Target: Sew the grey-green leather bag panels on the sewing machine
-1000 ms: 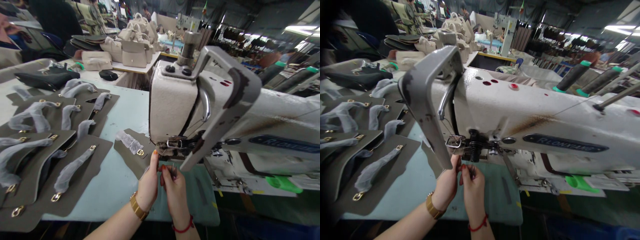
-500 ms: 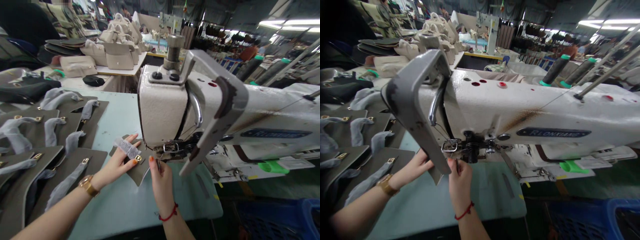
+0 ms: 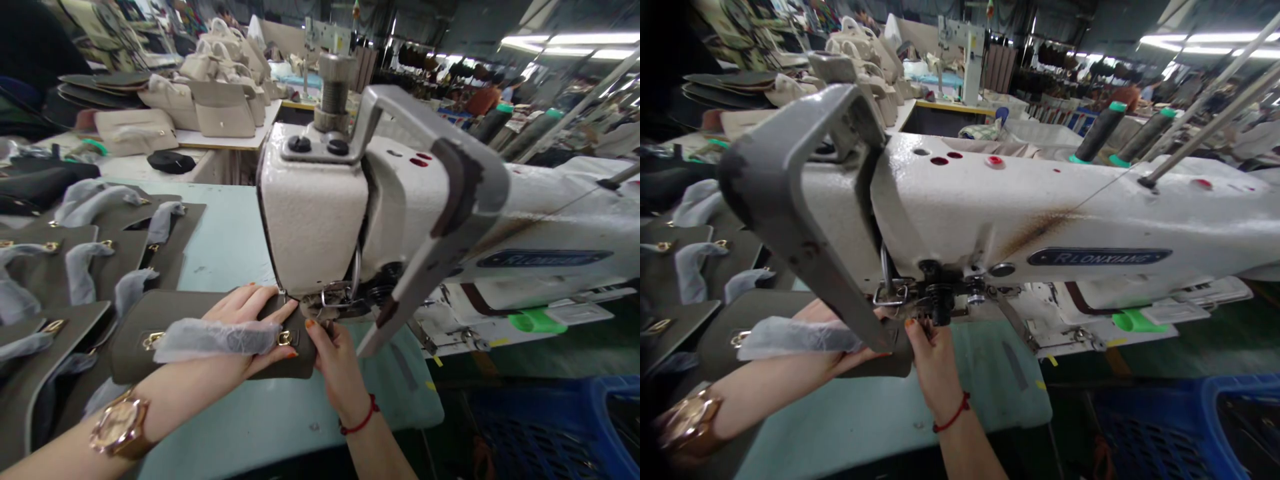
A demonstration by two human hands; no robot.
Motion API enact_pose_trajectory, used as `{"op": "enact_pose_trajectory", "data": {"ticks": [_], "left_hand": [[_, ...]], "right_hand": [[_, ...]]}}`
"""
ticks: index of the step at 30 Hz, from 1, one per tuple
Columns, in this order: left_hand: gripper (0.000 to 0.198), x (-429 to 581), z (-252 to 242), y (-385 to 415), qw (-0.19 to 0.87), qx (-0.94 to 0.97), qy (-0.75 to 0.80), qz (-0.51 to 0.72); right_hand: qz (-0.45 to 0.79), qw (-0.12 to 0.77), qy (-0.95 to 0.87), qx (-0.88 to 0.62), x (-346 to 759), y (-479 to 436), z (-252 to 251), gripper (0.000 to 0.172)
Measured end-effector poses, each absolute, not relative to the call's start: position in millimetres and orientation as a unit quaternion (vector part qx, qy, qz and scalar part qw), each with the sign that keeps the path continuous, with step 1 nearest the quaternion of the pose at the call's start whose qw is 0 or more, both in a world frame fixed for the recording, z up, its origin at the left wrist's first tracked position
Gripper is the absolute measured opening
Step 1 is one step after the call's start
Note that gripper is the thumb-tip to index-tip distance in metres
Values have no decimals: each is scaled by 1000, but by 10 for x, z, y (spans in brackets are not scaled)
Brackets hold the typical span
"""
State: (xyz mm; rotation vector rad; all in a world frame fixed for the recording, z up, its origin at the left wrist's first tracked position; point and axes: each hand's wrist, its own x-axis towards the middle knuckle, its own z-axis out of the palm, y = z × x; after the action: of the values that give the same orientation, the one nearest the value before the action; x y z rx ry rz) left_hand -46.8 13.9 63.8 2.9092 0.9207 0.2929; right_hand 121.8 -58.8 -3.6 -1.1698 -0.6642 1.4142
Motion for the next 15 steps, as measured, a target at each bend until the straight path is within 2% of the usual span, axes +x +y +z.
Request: {"op": "enact_pose_trajectory", "data": {"ticks": [5, 9, 12, 15], "left_hand": [[48, -374, 609, 43, 24, 929, 347, 126], [46, -392, 560, 20, 39, 919, 363, 150], [44, -413, 544, 31, 85, 919, 327, 204], [41, -378, 570, 58, 186, 882, 334, 275]], "right_hand": [[584, 550, -295, -519, 1303, -593, -12, 27], [526, 492, -388, -575, 1395, -748, 22, 33], [507, 450, -454, -578, 1439, -912, 41, 30], [497, 448, -498, -552, 1441, -1017, 54, 28]]}}
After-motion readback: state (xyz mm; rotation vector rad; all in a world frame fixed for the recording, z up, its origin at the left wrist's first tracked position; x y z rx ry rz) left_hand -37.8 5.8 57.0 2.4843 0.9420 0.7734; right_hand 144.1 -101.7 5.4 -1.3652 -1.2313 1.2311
